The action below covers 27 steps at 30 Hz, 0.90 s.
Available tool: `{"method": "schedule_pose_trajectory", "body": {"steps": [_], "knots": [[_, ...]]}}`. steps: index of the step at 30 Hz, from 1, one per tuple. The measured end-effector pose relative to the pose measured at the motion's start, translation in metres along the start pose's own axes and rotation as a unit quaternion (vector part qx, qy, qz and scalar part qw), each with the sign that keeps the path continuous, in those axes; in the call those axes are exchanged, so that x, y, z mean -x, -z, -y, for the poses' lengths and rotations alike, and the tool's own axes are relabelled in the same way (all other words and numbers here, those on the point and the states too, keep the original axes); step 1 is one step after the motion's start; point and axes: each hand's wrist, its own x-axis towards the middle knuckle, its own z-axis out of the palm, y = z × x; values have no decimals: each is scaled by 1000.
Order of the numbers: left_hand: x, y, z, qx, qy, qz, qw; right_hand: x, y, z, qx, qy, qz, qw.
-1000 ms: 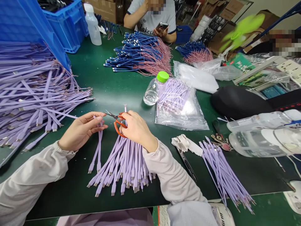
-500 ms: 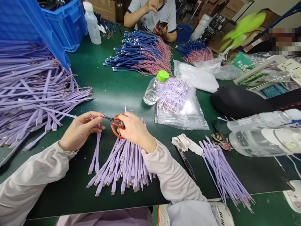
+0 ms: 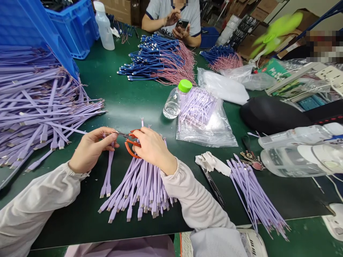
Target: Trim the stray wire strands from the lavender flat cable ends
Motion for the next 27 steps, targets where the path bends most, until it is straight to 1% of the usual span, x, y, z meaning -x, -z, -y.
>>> {"method": "schedule_pose_trajectory", "body": {"steps": [5,8,10,14,17,20,23,25,27], "knots": [[-1,-1,0,-4,-3,2,1000,-1,-1,-3,-16,4,-7,1000],[-1,-1,0,-10,-4,12,1000,-2,-2,-6,-26,4,-26,999],[-1,-1,1,-1,5,32,999,-3,-3,-7,-44,0,-58,997],[-1,-3,4,71,55,88,992,-5,-4,-7,-118,-1,-139,983],[-1,-3,6,69,83,96,990,-4,-4,-6,-172,29,-170,970],[-1,-3,4,17,82,101,991,-3,-7,-5,-211,69,-159,962],[0,-3,0,-28,67,98,993,-3,-11,-4,-221,104,-143,959],[0,-3,-2,-44,62,92,993,-3,-13,-4,-214,114,-138,960],[0,-4,-2,-50,57,85,994,-3,-14,-4,-204,108,-131,964]]}}
